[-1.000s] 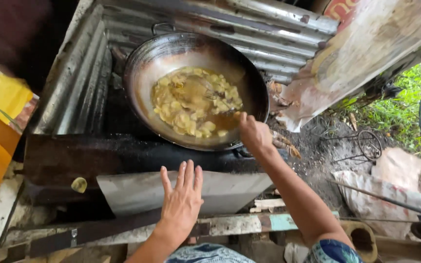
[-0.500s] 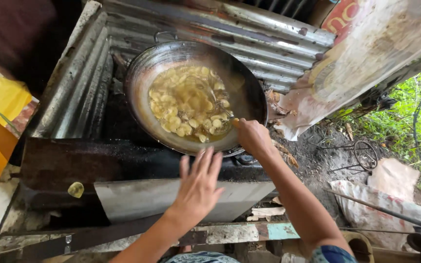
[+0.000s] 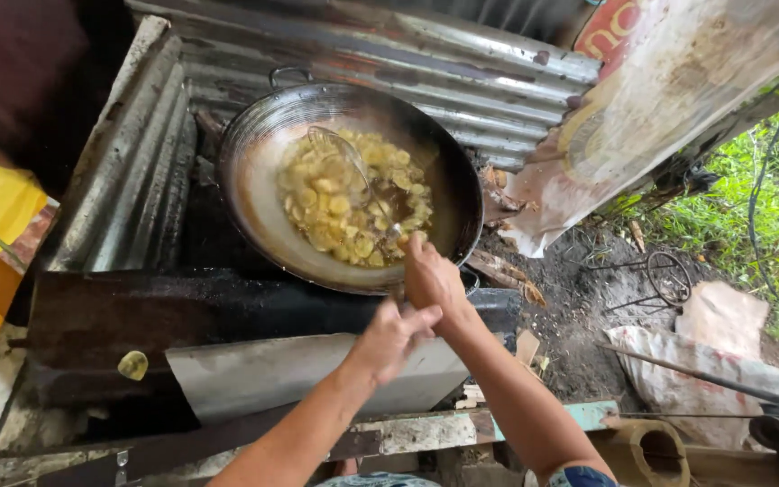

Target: The person fries banana slices in a large wok over an open fire, stirring them with a metal skimmer. They periodically use the skimmer to lift and drain the cooked chips before setting them aside.

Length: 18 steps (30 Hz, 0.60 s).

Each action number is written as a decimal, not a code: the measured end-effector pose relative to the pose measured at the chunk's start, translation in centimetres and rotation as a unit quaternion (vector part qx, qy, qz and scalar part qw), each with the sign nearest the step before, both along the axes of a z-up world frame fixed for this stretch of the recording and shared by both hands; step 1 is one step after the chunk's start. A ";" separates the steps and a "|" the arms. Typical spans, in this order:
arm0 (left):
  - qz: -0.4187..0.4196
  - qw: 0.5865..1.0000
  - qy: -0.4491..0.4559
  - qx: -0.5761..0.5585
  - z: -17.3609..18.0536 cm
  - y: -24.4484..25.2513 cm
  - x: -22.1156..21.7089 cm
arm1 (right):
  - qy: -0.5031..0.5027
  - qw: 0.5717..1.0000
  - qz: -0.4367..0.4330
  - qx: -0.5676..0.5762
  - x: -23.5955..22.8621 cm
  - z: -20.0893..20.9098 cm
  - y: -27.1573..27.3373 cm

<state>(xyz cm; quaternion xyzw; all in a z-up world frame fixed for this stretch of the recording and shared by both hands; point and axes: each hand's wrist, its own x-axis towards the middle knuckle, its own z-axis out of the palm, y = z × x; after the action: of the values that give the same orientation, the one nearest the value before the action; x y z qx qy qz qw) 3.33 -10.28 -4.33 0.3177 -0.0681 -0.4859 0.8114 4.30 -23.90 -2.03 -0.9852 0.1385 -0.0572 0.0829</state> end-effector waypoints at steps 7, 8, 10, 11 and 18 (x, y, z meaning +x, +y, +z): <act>-0.072 0.989 0.119 -0.042 -1.5 -2.5 -1.2 | 0.055 0.998 -0.023 -0.021 4.2 -2.0 -1.5; -0.065 0.995 0.072 -0.024 -1.2 -3.0 -1.4 | 0.059 0.997 -0.039 -0.037 5.2 -2.3 -2.4; -0.056 0.995 0.074 -0.034 -0.4 -4.0 -1.2 | 0.025 0.995 -0.075 -0.060 6.5 -2.7 -4.4; -0.052 0.995 0.071 -0.040 0.1 -4.5 -0.3 | -0.007 0.995 -0.061 -0.078 8.0 -2.7 -5.5; -0.034 0.995 0.057 -0.074 0.2 -4.3 -0.2 | 0.042 0.998 -0.026 -0.041 8.2 -4.0 -5.7</act>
<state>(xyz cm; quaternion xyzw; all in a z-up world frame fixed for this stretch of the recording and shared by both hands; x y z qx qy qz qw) 3.08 -14.54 -4.10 0.2264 -0.0682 -0.5240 0.8182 12.53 -29.60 -6.00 -0.9854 0.1653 -0.0234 0.0345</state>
